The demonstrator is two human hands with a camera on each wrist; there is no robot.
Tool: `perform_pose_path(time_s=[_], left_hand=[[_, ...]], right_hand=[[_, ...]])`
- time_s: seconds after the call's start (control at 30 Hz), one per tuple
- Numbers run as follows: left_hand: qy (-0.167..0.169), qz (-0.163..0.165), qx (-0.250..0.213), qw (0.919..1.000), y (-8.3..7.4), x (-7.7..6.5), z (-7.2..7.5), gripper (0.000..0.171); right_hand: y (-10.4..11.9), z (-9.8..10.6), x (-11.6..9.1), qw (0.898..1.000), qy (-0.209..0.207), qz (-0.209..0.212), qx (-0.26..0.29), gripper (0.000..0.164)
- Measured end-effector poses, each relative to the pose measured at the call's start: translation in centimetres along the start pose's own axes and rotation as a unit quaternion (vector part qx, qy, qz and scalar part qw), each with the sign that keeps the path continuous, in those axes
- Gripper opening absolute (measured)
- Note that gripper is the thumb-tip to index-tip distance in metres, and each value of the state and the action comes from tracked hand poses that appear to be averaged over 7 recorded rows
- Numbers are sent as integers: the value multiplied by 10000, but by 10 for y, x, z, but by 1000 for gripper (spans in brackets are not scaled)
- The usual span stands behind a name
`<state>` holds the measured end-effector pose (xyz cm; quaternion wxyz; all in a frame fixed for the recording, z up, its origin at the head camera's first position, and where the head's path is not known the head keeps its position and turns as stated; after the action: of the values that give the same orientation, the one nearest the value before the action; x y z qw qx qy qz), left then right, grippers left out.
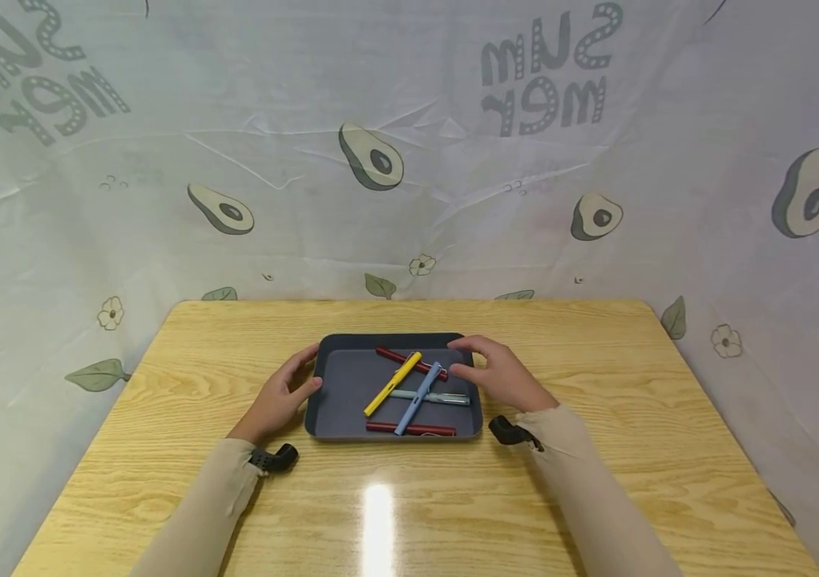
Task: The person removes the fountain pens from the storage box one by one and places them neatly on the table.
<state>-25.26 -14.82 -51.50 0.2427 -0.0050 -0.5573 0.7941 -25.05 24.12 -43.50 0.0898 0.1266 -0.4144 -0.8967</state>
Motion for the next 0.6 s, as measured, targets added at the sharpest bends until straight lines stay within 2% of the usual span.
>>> perform_pose_path(time_s=[0.23, 0.6], left_hand=[[-92, 23, -214, 9997, 0, 1, 0, 63], [-65, -8, -76, 9999, 0, 2, 2, 63]], right_hand=[[3, -7, 6, 10000, 90, -35, 16, 46], [6, -11, 12, 9996, 147, 41, -250, 43]])
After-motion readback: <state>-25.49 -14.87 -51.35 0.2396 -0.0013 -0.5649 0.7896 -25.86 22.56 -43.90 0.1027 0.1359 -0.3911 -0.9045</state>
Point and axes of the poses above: each hand's wrist, its own x-axis towards the middle knuckle, its own z-axis out of the back of the hand, y = z × x, the point moved 3 cm from there along x, towards the middle knuckle, and after that the axes turned 9 degrees about -z, right-handed, at the moved point
